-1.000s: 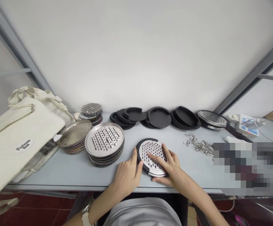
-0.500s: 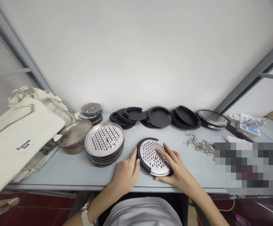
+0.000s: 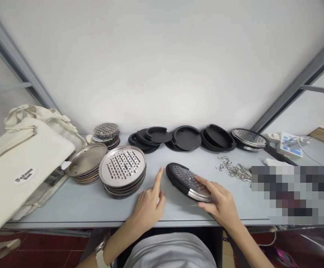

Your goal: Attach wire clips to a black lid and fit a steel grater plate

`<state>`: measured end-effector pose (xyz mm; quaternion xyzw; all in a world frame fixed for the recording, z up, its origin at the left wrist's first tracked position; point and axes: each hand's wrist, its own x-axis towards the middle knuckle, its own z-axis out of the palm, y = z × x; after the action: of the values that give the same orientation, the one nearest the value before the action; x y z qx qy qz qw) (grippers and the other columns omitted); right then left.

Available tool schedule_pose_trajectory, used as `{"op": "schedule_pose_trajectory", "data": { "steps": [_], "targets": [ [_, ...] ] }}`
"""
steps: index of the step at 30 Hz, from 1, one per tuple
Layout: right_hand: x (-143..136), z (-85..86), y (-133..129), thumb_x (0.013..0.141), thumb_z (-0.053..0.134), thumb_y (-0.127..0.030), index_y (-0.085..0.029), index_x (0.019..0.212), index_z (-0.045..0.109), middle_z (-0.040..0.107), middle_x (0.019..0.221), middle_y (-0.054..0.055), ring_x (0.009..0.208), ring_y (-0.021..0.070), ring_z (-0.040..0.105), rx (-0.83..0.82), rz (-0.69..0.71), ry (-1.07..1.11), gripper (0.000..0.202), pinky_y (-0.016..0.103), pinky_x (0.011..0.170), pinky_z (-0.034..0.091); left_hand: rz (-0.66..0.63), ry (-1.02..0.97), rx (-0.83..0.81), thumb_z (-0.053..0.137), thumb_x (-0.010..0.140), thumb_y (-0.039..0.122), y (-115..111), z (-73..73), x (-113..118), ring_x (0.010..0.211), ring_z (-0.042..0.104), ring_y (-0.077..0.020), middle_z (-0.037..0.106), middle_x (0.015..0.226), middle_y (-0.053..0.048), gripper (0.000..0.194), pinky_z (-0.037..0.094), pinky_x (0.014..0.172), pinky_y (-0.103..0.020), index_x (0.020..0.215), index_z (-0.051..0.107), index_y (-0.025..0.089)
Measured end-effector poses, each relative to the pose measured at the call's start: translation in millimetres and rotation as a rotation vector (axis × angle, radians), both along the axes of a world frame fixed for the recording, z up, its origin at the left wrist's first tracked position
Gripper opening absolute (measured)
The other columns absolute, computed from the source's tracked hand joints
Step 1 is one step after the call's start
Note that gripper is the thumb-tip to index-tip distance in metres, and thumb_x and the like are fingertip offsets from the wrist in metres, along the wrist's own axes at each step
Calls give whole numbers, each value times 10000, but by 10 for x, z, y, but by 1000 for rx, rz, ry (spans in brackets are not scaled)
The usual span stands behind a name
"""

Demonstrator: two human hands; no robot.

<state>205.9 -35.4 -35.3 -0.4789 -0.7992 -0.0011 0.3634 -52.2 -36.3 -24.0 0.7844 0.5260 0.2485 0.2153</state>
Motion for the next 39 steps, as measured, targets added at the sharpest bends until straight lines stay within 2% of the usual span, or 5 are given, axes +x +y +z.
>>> {"op": "schedule_pose_trajectory", "data": {
  "steps": [4,7,19,32,39],
  "targets": [
    [61,-34,13,930,306,-593,-181,698,575,472,464,-19,413,134,433,-110,-243,302,543,243,418,354,13,-6,5,358,893,182,-27,1,22,588,550,-137,534,657,43,707,402,599,-226,1479,-39,171],
    [56,19,56,934,350,-545,-205,538,370,377,465,-29,456,121,385,-315,-370,505,523,239,441,312,9,41,12,348,900,189,-27,-5,31,606,571,-147,564,673,32,679,404,600,-235,1478,-8,178],
    [5,143,113,914,387,-551,-194,607,460,492,522,-20,546,161,501,-656,-213,624,477,255,558,414,-66,224,46,325,922,214,-31,49,44,651,624,-185,674,834,-33,543,433,591,-267,1447,188,209],
    [-62,84,127,948,369,-464,-204,1056,594,583,613,-6,546,170,526,-502,-204,229,361,267,553,400,-114,277,106,319,905,174,-28,8,38,768,649,-210,655,1079,-93,510,489,658,-303,1412,265,177],
    [-12,46,126,957,367,-454,-193,1218,505,570,661,-3,559,158,529,-517,-121,378,393,271,574,452,-121,280,121,321,888,157,-40,-22,39,796,657,-230,643,1117,-100,503,502,662,-332,1389,275,166]
  ]
}}
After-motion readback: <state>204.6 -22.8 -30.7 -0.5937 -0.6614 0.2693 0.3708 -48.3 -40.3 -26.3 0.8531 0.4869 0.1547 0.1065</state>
